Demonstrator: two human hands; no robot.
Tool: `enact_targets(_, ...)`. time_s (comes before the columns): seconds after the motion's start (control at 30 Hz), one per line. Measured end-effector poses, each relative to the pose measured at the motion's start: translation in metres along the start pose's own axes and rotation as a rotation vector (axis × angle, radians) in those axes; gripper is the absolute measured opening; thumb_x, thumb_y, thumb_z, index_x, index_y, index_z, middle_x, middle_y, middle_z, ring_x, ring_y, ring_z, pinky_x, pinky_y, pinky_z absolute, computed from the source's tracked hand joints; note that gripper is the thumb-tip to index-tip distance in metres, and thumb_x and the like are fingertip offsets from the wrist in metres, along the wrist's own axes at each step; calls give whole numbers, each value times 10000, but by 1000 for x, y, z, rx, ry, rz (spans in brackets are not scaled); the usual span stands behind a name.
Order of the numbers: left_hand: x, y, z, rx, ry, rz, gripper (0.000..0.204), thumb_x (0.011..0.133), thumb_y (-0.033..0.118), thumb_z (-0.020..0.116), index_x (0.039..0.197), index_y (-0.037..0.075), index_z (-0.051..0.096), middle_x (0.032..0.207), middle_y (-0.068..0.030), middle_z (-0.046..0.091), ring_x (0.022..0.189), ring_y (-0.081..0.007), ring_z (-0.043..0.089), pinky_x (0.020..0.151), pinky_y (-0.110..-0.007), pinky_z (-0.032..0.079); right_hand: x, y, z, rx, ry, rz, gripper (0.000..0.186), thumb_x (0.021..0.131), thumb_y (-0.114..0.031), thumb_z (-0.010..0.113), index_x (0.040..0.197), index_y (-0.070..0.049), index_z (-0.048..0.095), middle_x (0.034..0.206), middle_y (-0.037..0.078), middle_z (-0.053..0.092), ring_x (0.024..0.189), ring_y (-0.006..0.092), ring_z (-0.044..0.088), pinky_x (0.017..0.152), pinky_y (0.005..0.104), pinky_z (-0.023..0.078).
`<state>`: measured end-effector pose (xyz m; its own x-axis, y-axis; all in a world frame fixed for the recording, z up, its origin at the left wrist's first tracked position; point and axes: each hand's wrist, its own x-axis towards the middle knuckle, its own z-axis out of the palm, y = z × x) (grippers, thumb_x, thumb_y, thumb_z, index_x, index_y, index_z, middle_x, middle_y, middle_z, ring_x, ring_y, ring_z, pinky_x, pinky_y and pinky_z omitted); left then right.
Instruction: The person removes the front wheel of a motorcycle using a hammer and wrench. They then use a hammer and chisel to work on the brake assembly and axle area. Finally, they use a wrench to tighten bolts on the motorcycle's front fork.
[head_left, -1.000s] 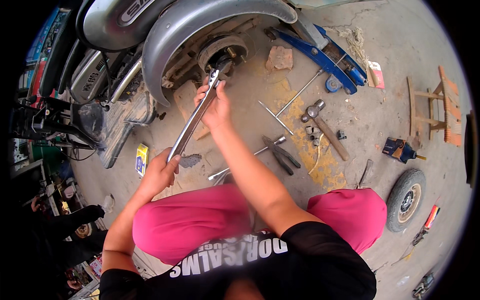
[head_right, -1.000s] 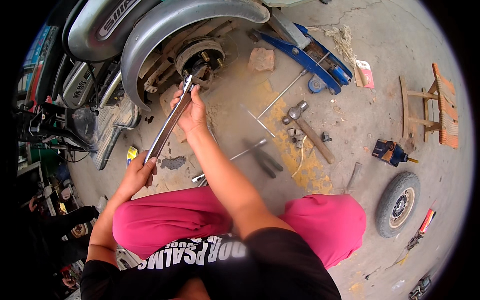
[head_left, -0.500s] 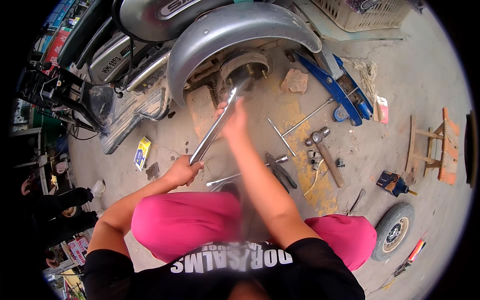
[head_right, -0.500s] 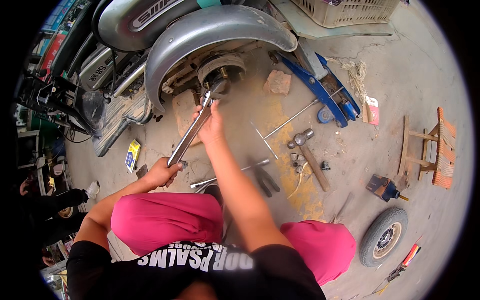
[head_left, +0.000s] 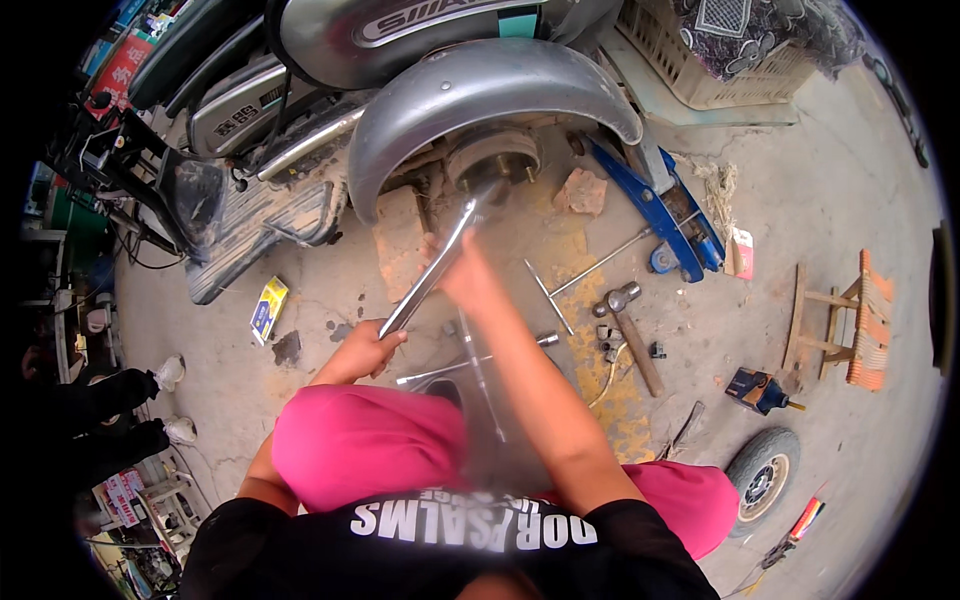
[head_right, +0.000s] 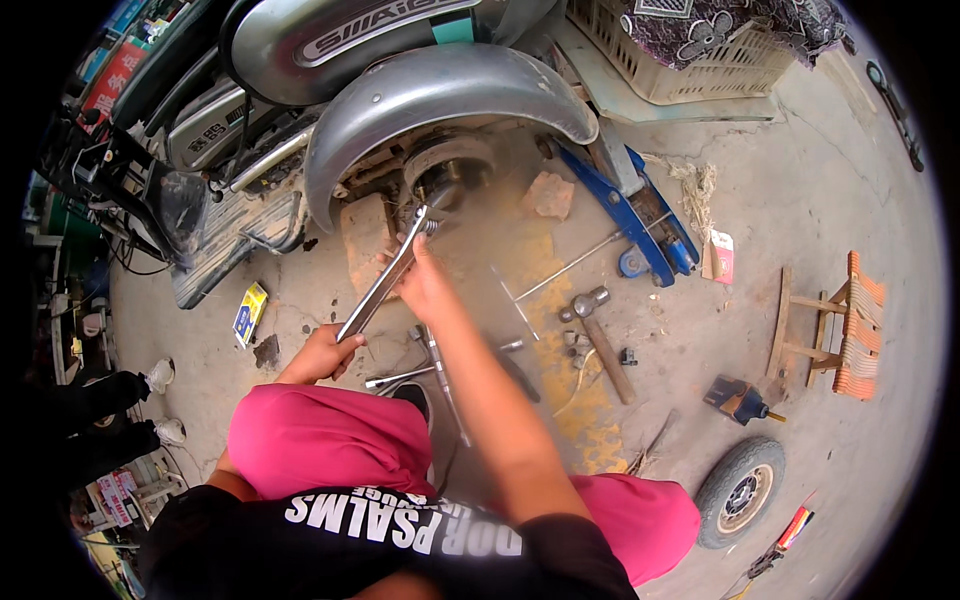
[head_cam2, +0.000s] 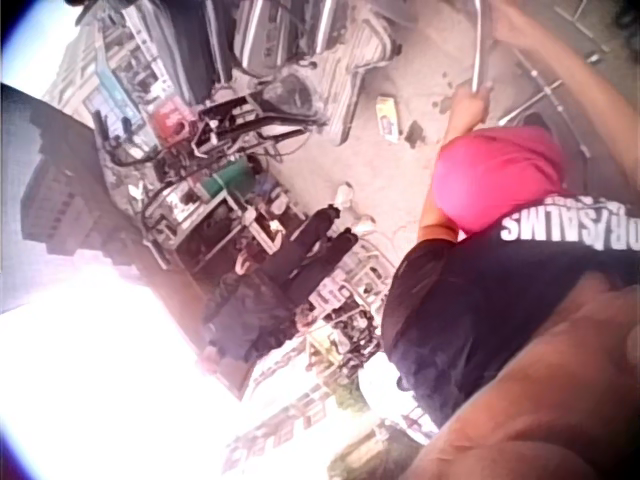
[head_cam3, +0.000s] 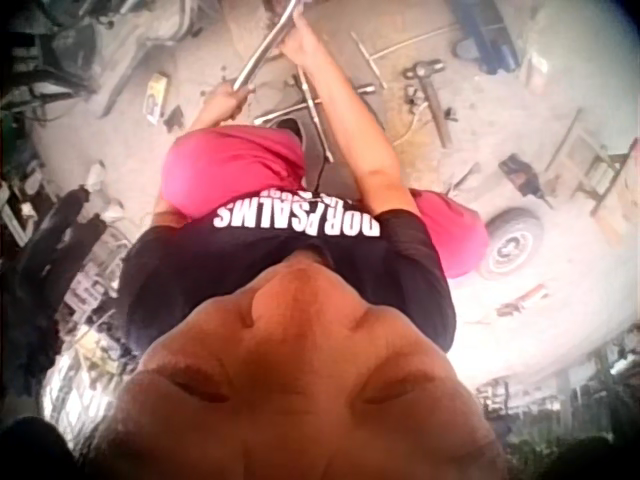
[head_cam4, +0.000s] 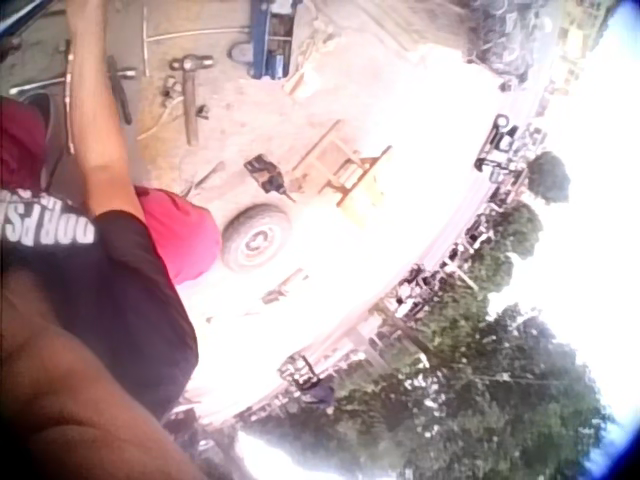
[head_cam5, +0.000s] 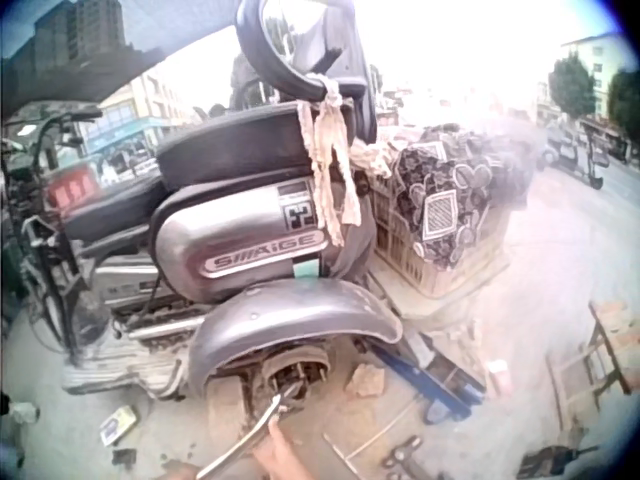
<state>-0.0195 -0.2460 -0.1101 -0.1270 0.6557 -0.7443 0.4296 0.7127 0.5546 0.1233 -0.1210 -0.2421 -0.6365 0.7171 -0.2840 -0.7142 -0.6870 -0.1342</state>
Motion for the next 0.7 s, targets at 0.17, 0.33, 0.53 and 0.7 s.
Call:
enact_targets(0.17, -12, -25, -4, -82, 42, -32, 276, 942, 258, 602, 816, 17, 556, 587, -23, 522, 412, -115, 477, 389, -284, 364, -33, 20, -14, -318, 41, 141, 564, 951, -514, 496, 1259, -42, 467, 1208, 123, 572, 1086, 262, 575, 954, 440, 457)
enact_targets(0.33, -6, -12, -12, 129, 52, 76, 333, 965, 332, 543, 883, 10, 570, 602, -24, 513, 462, -125, 471, 428, -303, 384, -61, -13, -5, -585, 55, 154, 509, 980, -402, 505, 1295, -9, 435, 1187, 146, 582, 1047, 217, 593, 789, 358, 535)
enact_targets(0.53, -16, -2, -13, 69, 17, 45, 277, 975, 301, 529, 880, 44, 567, 586, -7, 490, 455, -110, 476, 407, -281, 392, -18, -69, -17, -1147, 389, -335, 662, 926, -416, 599, 1345, 49, 382, 1273, 214, 529, 1123, 293, 568, 872, 391, 502)
enact_targets(0.7, -13, 0, -10, 44, 27, -18, 267, 969, 304, 548, 886, 50, 567, 584, -10, 488, 444, -106, 460, 385, -275, 342, 12, -131, 50, -1623, 588, -468, 1039, 752, -642, 658, 1342, 157, 350, 1370, 338, 415, 1291, 435, 408, 1073, 460, 335)
